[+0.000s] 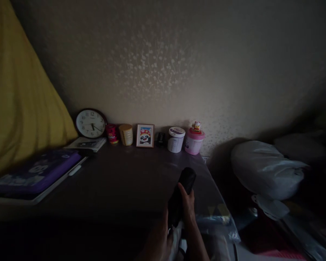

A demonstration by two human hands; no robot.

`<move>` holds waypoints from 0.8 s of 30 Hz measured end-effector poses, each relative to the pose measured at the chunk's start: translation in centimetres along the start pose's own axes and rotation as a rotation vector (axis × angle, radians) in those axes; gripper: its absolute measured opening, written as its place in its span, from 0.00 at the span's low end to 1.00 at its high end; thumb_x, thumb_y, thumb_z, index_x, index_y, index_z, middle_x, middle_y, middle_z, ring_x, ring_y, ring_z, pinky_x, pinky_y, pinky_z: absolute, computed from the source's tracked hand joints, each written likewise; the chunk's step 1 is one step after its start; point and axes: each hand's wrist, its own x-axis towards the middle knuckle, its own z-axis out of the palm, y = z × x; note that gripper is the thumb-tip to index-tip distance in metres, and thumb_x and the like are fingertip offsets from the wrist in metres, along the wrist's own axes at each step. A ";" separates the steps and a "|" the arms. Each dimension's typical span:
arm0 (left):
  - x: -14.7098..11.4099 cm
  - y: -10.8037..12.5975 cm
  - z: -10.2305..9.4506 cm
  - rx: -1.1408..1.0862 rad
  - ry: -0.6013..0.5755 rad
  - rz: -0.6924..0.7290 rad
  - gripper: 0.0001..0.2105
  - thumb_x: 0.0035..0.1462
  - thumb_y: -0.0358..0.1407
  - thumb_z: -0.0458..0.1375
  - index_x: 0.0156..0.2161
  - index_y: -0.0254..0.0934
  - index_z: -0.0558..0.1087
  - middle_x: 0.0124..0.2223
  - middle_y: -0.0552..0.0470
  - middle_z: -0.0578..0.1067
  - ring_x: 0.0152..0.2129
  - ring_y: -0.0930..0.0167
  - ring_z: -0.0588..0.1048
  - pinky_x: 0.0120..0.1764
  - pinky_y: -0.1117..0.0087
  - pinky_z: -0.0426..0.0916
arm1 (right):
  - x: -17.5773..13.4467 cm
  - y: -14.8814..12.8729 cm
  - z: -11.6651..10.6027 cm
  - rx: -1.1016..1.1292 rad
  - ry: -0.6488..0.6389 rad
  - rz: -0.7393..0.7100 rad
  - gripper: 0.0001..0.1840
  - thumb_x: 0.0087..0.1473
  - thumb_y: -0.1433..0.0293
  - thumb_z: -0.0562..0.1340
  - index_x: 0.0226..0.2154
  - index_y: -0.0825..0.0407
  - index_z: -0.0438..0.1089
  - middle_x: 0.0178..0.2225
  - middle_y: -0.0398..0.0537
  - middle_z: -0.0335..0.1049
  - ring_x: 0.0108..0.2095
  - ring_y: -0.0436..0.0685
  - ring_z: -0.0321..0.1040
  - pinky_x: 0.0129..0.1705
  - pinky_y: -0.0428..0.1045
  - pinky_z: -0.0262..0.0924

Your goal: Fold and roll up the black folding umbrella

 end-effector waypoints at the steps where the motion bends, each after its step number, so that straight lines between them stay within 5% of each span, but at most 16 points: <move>1: 0.1 -0.5 0.0 0.073 0.023 0.016 0.39 0.47 0.30 0.53 0.63 0.38 0.40 0.60 0.47 0.59 0.56 0.65 0.59 0.56 0.66 0.53 | 0.0 0.0 0.2 -0.016 0.015 0.009 0.40 0.32 0.53 0.67 0.46 0.57 0.62 0.35 0.49 0.72 0.36 0.60 0.70 0.32 0.47 0.64; 4: 0.8 -1.2 -0.7 0.143 -0.005 0.023 0.42 0.46 0.30 0.55 0.63 0.41 0.37 0.59 0.48 0.61 0.53 0.67 0.64 0.53 0.68 0.58 | 0.1 0.0 0.5 -0.007 0.022 0.067 0.42 0.32 0.53 0.67 0.47 0.58 0.61 0.37 0.50 0.72 0.37 0.61 0.70 0.32 0.48 0.64; 10: 3.0 0.7 -2.4 -0.030 -0.019 0.115 0.46 0.45 0.36 0.59 0.63 0.35 0.34 0.65 0.46 0.43 0.60 0.67 0.47 0.59 0.64 0.47 | -0.2 0.0 0.7 0.025 -0.061 0.067 0.36 0.35 0.54 0.65 0.45 0.57 0.65 0.36 0.48 0.72 0.39 0.60 0.69 0.35 0.47 0.64; 15: 3.8 1.8 -1.9 -0.172 -0.026 0.138 0.36 0.48 0.32 0.55 0.62 0.38 0.46 0.63 0.51 0.52 0.59 0.68 0.51 0.59 0.67 0.49 | -0.2 -0.1 1.0 -0.040 -0.083 -0.003 0.41 0.37 0.52 0.64 0.50 0.57 0.60 0.43 0.51 0.69 0.43 0.61 0.67 0.40 0.49 0.63; 21: 3.7 2.4 -1.9 -0.344 -0.051 0.105 0.34 0.47 0.28 0.53 0.60 0.41 0.51 0.53 0.54 0.68 0.49 0.69 0.66 0.58 0.63 0.52 | 0.7 0.7 0.9 -0.250 0.039 -0.336 0.46 0.42 0.50 0.60 0.58 0.58 0.49 0.57 0.60 0.53 0.57 0.63 0.49 0.55 0.53 0.47; 24: 4.0 2.4 -2.0 -0.359 -0.027 0.133 0.34 0.45 0.27 0.54 0.59 0.41 0.54 0.55 0.55 0.66 0.51 0.68 0.64 0.58 0.64 0.52 | 1.1 1.0 0.8 -0.380 0.078 -0.571 0.34 0.47 0.53 0.58 0.52 0.56 0.59 0.58 0.59 0.49 0.57 0.63 0.47 0.56 0.56 0.44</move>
